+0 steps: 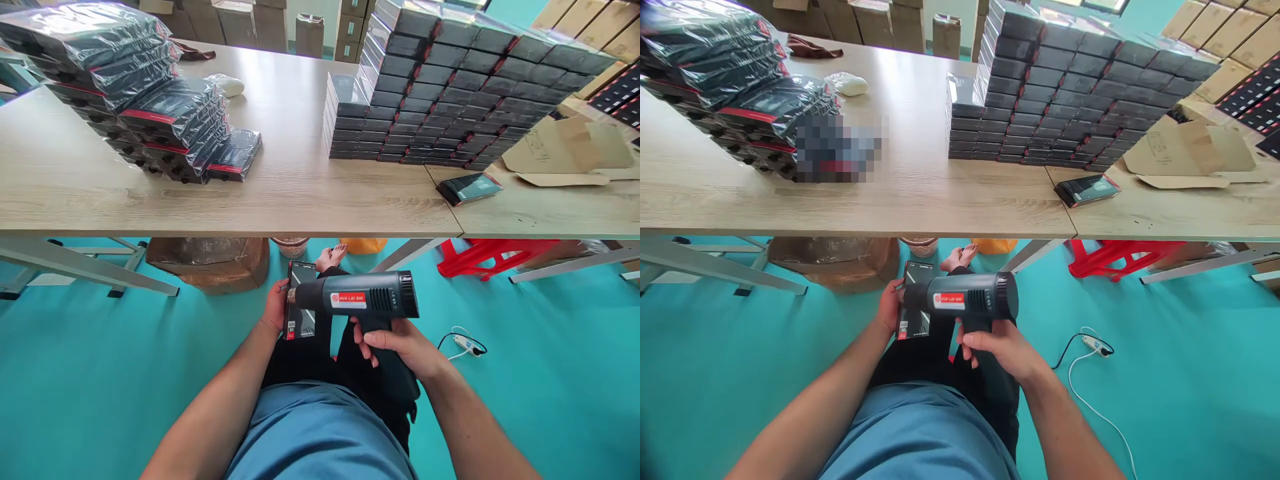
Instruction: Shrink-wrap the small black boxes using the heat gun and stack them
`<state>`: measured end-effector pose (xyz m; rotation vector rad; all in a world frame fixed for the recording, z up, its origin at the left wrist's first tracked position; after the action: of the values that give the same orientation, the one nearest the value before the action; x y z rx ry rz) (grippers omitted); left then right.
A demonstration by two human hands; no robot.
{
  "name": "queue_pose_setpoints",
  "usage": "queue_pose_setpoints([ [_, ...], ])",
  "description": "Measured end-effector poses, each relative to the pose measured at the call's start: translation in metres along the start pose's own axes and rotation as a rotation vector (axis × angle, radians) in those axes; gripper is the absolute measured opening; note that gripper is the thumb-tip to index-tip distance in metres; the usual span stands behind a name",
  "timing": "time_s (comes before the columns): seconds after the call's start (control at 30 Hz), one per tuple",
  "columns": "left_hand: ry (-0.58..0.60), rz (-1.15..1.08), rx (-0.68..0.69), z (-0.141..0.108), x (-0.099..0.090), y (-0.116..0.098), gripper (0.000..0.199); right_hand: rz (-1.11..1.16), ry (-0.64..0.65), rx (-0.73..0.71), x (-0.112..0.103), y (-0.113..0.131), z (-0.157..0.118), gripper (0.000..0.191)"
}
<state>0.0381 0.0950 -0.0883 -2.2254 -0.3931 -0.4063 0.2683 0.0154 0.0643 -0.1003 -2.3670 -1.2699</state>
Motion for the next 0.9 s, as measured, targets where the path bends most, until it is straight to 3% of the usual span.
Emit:
queue_pose_setpoints([
  [0.07,0.059,-0.072,-0.098,-0.002,0.003,0.006,0.042,-0.106,-0.017,-0.033,0.004,0.007,0.001,0.031],
  [0.17,0.130,-0.116,-0.122,-0.006,0.008,0.009,0.052,-0.154,-0.163,-0.129,0.001,0.018,0.006,0.032],
  [0.37,0.084,-0.161,-0.031,-0.009,0.012,0.002,0.050,-0.250,0.087,0.092,0.008,0.006,-0.009,0.025],
  [0.43,0.095,-0.174,0.002,-0.010,0.012,-0.003,0.057,-0.170,-0.029,0.057,-0.003,0.004,-0.014,0.026],
  [0.57,0.121,-0.185,0.020,-0.012,0.010,-0.004,0.064,0.247,-0.335,-0.020,-0.034,-0.003,-0.014,0.035],
  [0.7,0.176,-0.189,-0.053,-0.010,0.013,0.003,0.063,0.487,-0.343,0.030,-0.042,-0.009,-0.011,0.031],
  [0.9,0.212,-0.231,-0.122,-0.016,0.023,0.005,0.056,0.535,-0.310,0.026,-0.041,-0.008,-0.008,0.028],
])
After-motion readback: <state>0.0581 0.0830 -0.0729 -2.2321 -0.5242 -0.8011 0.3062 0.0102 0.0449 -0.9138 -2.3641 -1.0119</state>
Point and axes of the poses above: each hand's wrist, its own z-axis towards the middle knuckle, its own x-axis out of the palm, y = z × x, the point moved 5 cm from there along z, towards the middle knuckle, and after that the axes turned 9 degrees about z, right-handed, at the moved point
